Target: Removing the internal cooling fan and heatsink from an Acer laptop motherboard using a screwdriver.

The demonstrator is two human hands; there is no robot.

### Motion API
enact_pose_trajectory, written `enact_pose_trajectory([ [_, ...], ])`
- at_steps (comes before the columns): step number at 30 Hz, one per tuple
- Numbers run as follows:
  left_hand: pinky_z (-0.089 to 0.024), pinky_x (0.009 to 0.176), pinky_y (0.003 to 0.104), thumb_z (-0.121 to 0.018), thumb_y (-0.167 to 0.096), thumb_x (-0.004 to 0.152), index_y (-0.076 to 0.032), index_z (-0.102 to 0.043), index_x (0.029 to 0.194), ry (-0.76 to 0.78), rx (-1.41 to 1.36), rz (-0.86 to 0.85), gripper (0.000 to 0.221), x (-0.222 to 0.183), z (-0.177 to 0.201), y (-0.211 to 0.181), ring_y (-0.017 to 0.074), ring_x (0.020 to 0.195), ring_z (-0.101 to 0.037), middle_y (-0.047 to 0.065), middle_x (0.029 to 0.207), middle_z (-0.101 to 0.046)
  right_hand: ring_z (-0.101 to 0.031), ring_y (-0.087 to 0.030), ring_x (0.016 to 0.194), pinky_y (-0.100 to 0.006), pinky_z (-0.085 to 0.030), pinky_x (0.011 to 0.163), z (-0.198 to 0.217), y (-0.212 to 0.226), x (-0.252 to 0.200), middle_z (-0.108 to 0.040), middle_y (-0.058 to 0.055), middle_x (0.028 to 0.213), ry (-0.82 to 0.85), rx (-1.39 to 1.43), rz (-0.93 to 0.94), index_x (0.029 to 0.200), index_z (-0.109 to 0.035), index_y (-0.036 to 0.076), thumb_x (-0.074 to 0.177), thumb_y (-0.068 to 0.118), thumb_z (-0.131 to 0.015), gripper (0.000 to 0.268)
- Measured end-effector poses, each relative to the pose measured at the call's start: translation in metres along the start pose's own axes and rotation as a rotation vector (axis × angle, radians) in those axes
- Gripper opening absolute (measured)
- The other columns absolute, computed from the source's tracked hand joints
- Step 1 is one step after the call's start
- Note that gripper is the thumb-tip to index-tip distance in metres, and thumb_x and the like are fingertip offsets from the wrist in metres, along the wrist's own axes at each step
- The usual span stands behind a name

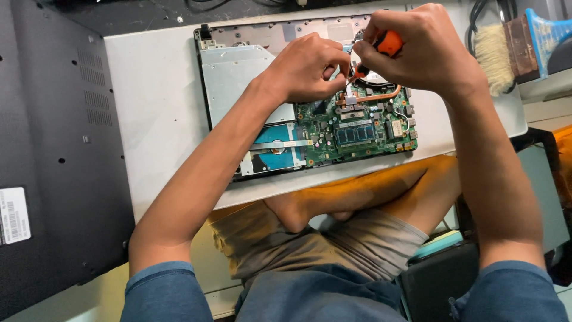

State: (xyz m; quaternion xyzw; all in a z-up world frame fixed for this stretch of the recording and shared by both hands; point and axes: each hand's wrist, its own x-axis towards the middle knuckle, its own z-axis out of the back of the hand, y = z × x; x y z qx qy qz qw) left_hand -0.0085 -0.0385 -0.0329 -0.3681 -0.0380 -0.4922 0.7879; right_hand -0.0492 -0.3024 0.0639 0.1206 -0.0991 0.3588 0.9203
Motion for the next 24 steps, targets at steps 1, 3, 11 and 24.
enact_pose_trajectory([
  [1, -0.054, 0.070, 0.044, -0.070, -0.024, 0.099, -0.021, -0.087, 0.098, 0.008, 0.003, 0.006, 0.017, 0.001, 0.000, 0.000, 0.0182, 0.069, -0.062, -0.003, 0.081, -0.070, -0.063, -0.028, 0.068, -0.045, -0.046, 0.069, 0.001, 0.000, 0.000, -0.075, -0.005, 0.086, 0.010, -0.019, -0.002, 0.109, -0.080, 0.008, 0.127, 0.018, -0.091, 0.023],
  [3, -0.055, 0.073, 0.044, -0.070, -0.024, 0.099, -0.021, -0.088, 0.099, -0.001, 0.001, 0.003, 0.017, 0.000, 0.000, 0.001, 0.0188, 0.068, -0.062, -0.002, 0.080, -0.070, -0.064, -0.027, 0.068, -0.044, -0.046, 0.069, 0.000, -0.003, 0.000, -0.075, -0.004, 0.085, 0.013, -0.045, 0.006, 0.109, -0.080, 0.009, 0.128, 0.020, -0.092, 0.025],
  [11, -0.052, 0.064, 0.043, -0.075, -0.022, 0.099, -0.020, -0.090, 0.101, -0.014, -0.018, -0.017, 0.015, -0.001, 0.000, 0.000, 0.0196, 0.066, -0.061, -0.002, 0.080, -0.073, -0.080, -0.048, 0.086, -0.057, -0.056, 0.073, 0.047, 0.043, 0.036, -0.087, -0.020, 0.098, 0.388, -0.131, -0.217, 0.128, -0.086, 0.012, 0.116, 0.047, -0.086, 0.037],
  [24, -0.064, 0.075, 0.043, -0.084, -0.022, 0.103, -0.019, -0.089, 0.102, -0.012, -0.003, 0.038, 0.006, 0.002, -0.005, 0.003, 0.0205, 0.068, -0.068, -0.004, 0.079, -0.073, -0.068, -0.024, 0.059, -0.039, -0.049, 0.062, 0.017, 0.029, 0.084, -0.077, -0.006, 0.064, 0.786, -0.384, -0.175, 0.082, -0.087, 0.014, 0.103, 0.052, -0.085, 0.044],
])
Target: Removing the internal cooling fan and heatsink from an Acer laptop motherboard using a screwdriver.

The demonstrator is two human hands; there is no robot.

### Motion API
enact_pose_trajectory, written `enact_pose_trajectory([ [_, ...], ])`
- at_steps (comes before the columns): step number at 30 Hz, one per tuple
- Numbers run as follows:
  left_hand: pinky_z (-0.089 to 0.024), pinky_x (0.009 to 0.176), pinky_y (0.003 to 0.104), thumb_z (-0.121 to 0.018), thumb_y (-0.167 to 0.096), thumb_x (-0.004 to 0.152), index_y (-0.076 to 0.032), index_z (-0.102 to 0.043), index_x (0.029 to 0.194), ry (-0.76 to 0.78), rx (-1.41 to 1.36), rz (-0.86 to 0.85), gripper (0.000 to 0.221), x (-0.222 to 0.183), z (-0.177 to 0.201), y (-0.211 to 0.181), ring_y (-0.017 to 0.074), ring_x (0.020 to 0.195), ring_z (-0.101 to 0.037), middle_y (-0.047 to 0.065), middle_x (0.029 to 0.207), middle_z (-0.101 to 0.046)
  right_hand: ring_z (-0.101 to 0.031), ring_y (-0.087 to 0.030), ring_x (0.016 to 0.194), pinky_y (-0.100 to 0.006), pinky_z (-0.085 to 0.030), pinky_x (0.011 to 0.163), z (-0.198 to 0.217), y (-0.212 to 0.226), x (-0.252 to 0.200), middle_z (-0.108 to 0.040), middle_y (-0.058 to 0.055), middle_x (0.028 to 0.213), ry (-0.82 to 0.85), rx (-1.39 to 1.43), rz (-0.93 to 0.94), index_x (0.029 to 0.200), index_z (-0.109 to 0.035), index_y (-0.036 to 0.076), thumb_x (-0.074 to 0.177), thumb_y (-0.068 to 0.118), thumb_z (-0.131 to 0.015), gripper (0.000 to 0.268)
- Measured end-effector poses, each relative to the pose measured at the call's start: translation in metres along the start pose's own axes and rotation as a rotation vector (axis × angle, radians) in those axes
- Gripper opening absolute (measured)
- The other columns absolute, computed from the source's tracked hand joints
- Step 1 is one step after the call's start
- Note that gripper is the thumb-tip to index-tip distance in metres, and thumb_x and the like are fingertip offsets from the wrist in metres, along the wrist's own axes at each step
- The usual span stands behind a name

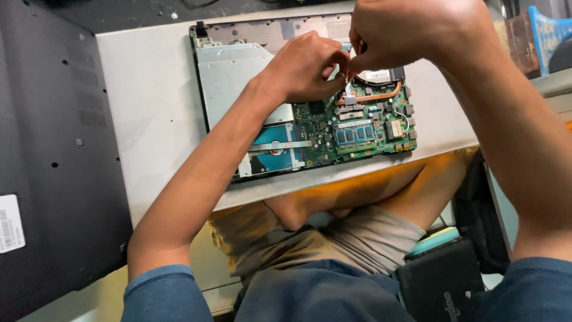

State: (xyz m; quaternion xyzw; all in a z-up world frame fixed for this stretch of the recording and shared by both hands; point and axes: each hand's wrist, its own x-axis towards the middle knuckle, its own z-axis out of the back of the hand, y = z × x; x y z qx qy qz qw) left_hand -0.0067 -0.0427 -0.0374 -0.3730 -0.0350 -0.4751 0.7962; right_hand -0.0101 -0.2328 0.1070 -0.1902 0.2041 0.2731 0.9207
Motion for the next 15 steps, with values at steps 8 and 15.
enact_pose_trajectory([
  [8, -0.063, 0.069, 0.042, -0.080, -0.023, 0.105, -0.020, -0.078, 0.096, 0.042, -0.023, 0.054, 0.010, -0.001, 0.005, -0.005, 0.0212, 0.068, -0.068, -0.001, 0.081, -0.074, -0.088, -0.038, 0.103, -0.051, -0.068, 0.086, 0.033, 0.025, -0.025, -0.092, -0.004, 0.104, 0.059, -0.125, 0.112, 0.124, -0.086, 0.034, 0.105, 0.042, -0.076, 0.022],
  [15, -0.064, 0.063, 0.038, -0.079, -0.017, 0.102, -0.011, -0.082, 0.101, 0.041, -0.110, 0.140, 0.007, 0.002, 0.013, -0.012, 0.0198, 0.071, -0.076, 0.004, 0.086, -0.083, -0.077, -0.035, 0.082, -0.051, -0.058, 0.074, -0.015, 0.005, -0.039, -0.063, -0.017, 0.126, -0.482, 0.449, 0.277, 0.133, -0.068, 0.003, 0.125, 0.020, -0.076, 0.020],
])
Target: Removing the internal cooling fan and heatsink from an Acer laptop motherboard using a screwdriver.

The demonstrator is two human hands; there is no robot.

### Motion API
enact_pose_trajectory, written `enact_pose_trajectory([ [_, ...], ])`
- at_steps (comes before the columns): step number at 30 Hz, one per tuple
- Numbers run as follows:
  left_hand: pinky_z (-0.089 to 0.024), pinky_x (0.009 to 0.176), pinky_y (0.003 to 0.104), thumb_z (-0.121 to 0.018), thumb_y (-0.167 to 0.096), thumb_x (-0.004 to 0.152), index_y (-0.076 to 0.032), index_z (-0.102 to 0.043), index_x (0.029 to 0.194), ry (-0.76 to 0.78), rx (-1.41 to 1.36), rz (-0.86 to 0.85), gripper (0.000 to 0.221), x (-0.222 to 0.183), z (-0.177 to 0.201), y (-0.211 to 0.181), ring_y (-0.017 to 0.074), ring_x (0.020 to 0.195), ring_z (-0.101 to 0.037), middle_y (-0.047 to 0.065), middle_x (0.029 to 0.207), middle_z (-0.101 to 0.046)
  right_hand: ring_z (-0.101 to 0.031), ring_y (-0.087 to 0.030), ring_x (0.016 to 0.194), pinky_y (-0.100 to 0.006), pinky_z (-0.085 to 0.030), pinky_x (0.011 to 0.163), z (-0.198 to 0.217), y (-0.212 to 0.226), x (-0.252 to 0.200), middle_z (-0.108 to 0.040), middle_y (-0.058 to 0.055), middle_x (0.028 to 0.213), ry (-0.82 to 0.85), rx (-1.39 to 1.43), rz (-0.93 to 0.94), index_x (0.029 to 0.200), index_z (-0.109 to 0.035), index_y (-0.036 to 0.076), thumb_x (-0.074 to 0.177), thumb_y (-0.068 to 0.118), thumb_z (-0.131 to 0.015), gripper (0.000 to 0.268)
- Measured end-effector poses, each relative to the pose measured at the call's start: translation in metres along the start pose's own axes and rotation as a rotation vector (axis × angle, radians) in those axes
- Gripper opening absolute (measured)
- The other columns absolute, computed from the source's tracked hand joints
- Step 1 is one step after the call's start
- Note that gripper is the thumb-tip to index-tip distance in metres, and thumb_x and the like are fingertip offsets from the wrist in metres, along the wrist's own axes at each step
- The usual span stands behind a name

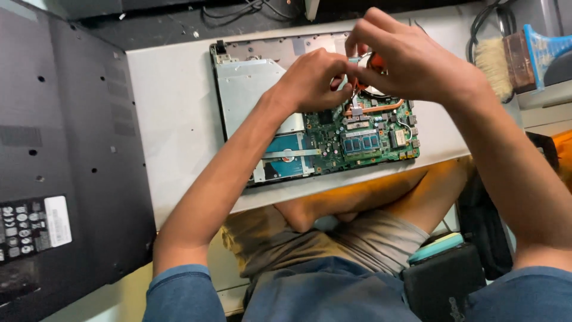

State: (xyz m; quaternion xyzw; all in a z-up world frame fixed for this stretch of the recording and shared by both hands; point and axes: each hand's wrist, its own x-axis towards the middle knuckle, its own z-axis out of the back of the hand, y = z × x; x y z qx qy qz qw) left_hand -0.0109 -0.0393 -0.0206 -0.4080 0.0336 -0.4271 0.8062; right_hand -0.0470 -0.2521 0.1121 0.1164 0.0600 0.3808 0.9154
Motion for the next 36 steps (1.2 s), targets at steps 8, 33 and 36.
enact_pose_trajectory([
  [8, -0.061, 0.070, 0.038, -0.075, -0.019, 0.101, -0.020, -0.077, 0.105, -0.010, 0.030, -0.151, 0.004, -0.001, -0.006, 0.007, 0.0157, 0.069, -0.065, -0.002, 0.085, -0.073, -0.079, -0.064, 0.091, -0.068, -0.057, 0.076, 0.023, -0.001, 0.003, -0.085, -0.030, 0.091, 0.299, -0.326, -0.491, 0.118, -0.082, 0.012, 0.131, 0.070, -0.053, 0.066],
  [33, -0.057, 0.070, 0.043, -0.074, -0.015, 0.103, -0.016, -0.085, 0.112, 0.042, 0.059, -0.046, 0.014, -0.003, 0.005, -0.005, 0.0198, 0.074, -0.066, 0.001, 0.086, -0.074, -0.079, -0.040, 0.093, -0.056, -0.055, 0.066, 0.011, -0.015, -0.012, -0.082, -0.010, 0.112, 0.099, -0.159, -0.053, 0.131, -0.069, 0.011, 0.115, 0.036, -0.081, 0.032],
  [36, -0.056, 0.065, 0.044, -0.074, -0.014, 0.101, -0.016, -0.085, 0.109, 0.026, 0.061, -0.080, 0.014, -0.003, 0.004, -0.001, 0.0211, 0.073, -0.067, 0.002, 0.085, -0.074, -0.078, -0.044, 0.089, -0.058, -0.057, 0.069, 0.005, -0.010, -0.013, -0.081, -0.014, 0.106, 0.103, -0.251, -0.182, 0.129, -0.076, 0.013, 0.116, 0.047, -0.079, 0.036],
])
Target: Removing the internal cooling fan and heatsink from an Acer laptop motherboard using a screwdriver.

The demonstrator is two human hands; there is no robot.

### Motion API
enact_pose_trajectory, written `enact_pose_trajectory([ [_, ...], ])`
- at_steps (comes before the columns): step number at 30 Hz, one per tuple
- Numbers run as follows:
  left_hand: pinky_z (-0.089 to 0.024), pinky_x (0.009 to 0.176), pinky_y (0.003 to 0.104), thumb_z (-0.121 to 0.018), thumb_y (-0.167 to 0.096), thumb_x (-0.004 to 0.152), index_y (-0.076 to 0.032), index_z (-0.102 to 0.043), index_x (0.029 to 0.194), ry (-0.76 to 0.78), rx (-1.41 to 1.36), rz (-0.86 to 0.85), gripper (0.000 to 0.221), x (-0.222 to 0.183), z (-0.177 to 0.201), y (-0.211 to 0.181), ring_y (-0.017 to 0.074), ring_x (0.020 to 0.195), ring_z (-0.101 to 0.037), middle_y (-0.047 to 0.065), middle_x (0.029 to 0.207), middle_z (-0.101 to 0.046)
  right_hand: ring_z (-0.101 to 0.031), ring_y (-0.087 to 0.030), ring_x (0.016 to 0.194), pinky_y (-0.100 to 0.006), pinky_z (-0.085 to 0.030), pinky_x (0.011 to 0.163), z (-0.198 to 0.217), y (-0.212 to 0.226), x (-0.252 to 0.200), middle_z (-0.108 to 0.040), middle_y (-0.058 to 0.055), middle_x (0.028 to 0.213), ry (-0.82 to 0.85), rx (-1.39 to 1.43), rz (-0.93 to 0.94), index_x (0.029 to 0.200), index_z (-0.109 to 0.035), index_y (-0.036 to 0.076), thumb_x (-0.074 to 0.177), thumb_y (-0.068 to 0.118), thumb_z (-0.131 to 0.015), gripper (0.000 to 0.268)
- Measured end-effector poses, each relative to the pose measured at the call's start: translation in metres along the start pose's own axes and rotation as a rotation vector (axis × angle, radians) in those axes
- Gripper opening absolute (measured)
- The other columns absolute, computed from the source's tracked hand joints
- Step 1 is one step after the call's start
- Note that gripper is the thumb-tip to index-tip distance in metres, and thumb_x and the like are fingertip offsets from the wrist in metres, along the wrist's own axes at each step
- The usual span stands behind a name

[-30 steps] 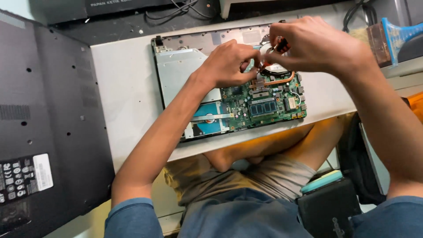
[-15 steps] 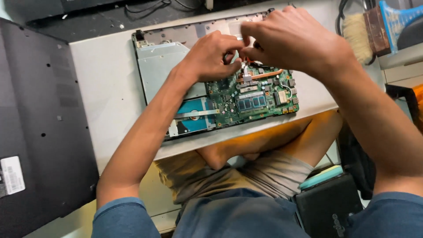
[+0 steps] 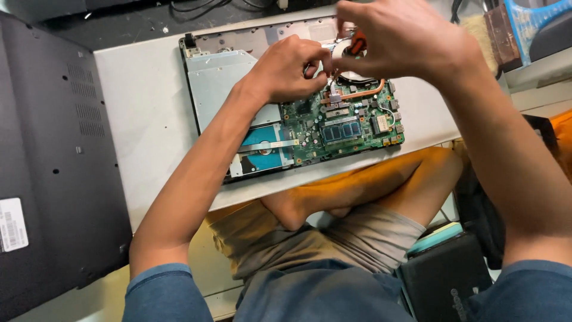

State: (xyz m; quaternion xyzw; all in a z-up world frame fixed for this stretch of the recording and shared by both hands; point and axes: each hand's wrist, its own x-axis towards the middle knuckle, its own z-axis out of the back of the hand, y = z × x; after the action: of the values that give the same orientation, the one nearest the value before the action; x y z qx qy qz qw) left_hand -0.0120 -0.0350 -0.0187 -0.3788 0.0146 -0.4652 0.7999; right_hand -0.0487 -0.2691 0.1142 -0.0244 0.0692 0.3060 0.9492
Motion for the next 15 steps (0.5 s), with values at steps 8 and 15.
enact_pose_trajectory([
  [8, -0.053, 0.065, 0.044, -0.076, -0.017, 0.101, -0.019, -0.084, 0.101, -0.021, 0.031, -0.023, 0.008, 0.001, -0.003, 0.002, 0.0212, 0.075, -0.066, -0.001, 0.085, -0.074, -0.076, -0.035, 0.093, -0.051, -0.057, 0.074, 0.012, 0.010, 0.000, -0.078, -0.014, 0.115, 0.097, 0.231, 0.118, 0.144, -0.066, 0.008, 0.105, 0.014, -0.083, 0.044],
  [15, -0.059, 0.093, 0.052, -0.077, -0.017, 0.103, -0.018, -0.089, 0.105, -0.059, 0.009, 0.003, 0.012, 0.001, -0.004, 0.000, 0.0191, 0.073, -0.072, 0.002, 0.083, -0.077, -0.081, -0.039, 0.083, -0.053, -0.058, 0.061, 0.005, 0.011, 0.009, -0.086, -0.018, 0.104, -0.003, 0.000, -0.057, 0.137, -0.078, 0.009, 0.122, 0.036, -0.081, 0.030],
])
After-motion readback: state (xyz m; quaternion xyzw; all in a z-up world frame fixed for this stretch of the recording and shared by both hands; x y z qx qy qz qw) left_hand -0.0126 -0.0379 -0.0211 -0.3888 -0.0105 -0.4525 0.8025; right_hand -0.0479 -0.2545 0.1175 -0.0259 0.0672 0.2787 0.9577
